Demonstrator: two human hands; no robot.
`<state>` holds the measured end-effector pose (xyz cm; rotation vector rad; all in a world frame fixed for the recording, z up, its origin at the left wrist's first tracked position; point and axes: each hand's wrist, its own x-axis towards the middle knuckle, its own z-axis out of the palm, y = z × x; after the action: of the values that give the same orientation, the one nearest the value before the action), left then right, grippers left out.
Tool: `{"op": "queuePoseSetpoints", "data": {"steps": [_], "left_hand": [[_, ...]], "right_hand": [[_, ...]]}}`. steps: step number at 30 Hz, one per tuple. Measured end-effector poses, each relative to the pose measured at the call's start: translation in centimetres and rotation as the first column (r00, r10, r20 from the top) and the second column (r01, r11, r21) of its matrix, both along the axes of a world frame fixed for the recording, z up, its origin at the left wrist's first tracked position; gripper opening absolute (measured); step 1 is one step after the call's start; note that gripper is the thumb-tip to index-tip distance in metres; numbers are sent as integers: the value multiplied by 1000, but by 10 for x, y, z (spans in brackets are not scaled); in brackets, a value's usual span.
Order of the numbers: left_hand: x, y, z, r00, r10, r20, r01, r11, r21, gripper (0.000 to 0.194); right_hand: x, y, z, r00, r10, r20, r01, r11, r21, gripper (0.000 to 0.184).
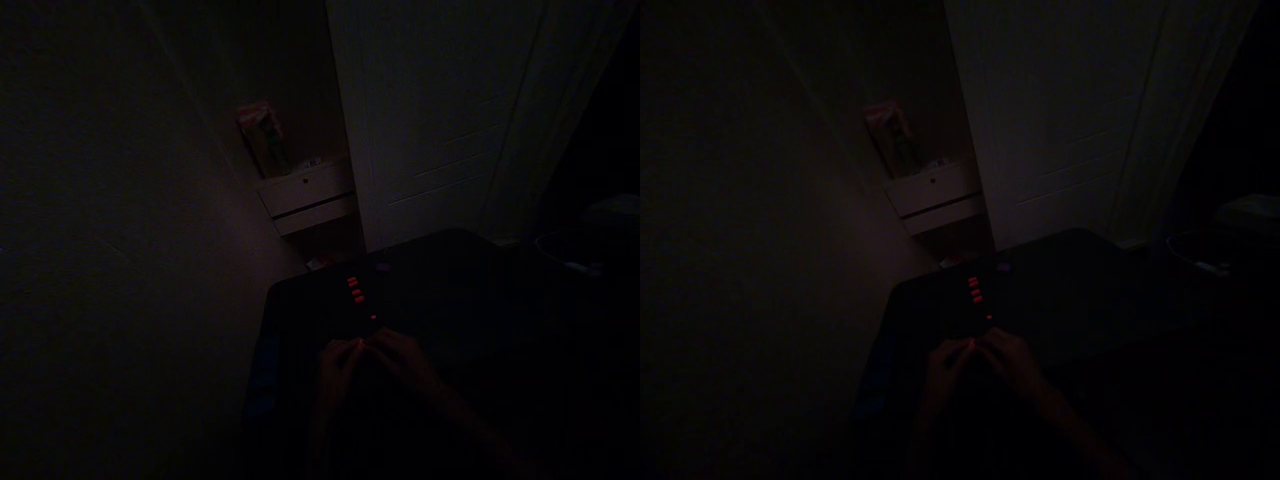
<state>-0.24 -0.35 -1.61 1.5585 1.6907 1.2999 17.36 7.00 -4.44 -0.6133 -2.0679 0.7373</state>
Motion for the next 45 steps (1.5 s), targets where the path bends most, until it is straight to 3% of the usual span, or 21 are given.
{"op": "queuePoseSetpoints", "data": {"steps": [19,28,34,45], "left_hand": [[1,1,-3,998,56,5,-56,998,-4,17],[-2,1,-7,995,96,7,-96,995,2,15],[1,0,-1,999,38,20,-39,999,10,15],[1,-1,2,999,35,35,-35,999,8,21]], "right_hand": [[0,-1,3,999,-40,25,41,999,-35,19],[3,1,2,996,85,40,-83,996,-39,23],[2,1,2,998,57,-2,-57,997,-54,23],[0,-1,3,1000,13,0,-13,997,-80,20]]}}
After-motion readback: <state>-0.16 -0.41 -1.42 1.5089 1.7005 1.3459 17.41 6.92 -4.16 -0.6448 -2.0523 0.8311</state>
